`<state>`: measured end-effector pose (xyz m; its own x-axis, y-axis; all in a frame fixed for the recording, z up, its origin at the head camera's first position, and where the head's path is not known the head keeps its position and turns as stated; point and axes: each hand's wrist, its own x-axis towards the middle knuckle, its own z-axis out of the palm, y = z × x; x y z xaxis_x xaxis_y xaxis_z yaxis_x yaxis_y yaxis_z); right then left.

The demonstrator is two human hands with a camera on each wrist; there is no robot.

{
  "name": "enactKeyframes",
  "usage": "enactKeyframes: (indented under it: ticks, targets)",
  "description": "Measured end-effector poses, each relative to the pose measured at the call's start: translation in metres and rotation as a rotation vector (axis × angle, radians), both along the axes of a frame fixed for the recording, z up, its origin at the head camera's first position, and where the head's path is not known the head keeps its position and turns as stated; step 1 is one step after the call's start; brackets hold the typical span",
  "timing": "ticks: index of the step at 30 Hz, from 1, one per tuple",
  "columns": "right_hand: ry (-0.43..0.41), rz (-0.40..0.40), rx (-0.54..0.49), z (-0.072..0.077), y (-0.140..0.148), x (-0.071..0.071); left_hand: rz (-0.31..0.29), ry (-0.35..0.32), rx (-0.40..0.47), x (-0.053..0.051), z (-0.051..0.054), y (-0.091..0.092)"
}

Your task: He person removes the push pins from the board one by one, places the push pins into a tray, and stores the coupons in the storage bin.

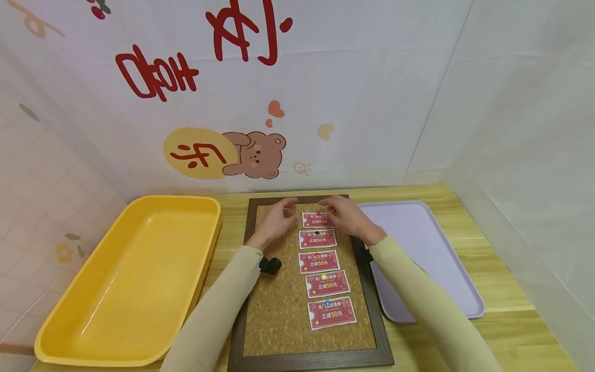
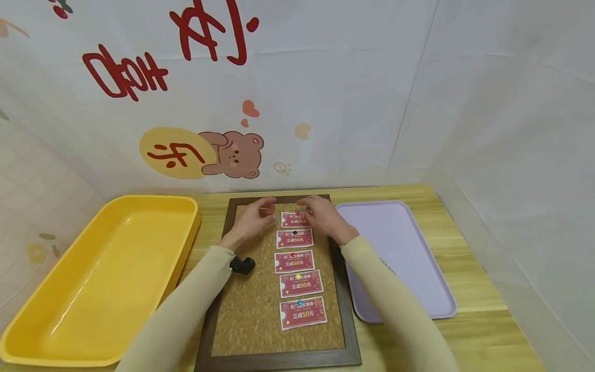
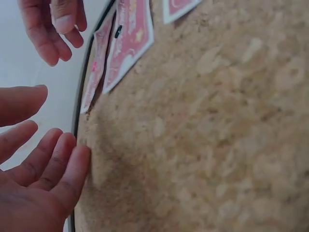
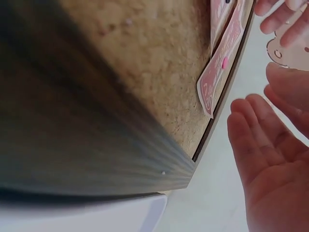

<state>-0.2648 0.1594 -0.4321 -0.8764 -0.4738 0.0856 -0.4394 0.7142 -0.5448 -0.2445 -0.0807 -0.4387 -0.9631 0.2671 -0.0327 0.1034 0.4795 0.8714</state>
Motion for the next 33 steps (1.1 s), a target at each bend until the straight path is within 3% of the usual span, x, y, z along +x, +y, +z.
enactKeyframes:
  ticks: [15, 26, 33]
  targets:
    - [-0.073, -0.04, 0.014, -0.01, -0.008, -0.016, -0.004, -0.033, -0.019, -0.013, -0.01, 0.005]
    - [-0.125, -0.041, 0.014, -0.015, -0.009, -0.025, -0.04, 0.02, -0.244, -0.019, -0.01, 0.019]
    - [-0.129, -0.041, 0.04, -0.01, -0.011, -0.027, -0.017, 0.027, -0.297, -0.016, -0.007, 0.024]
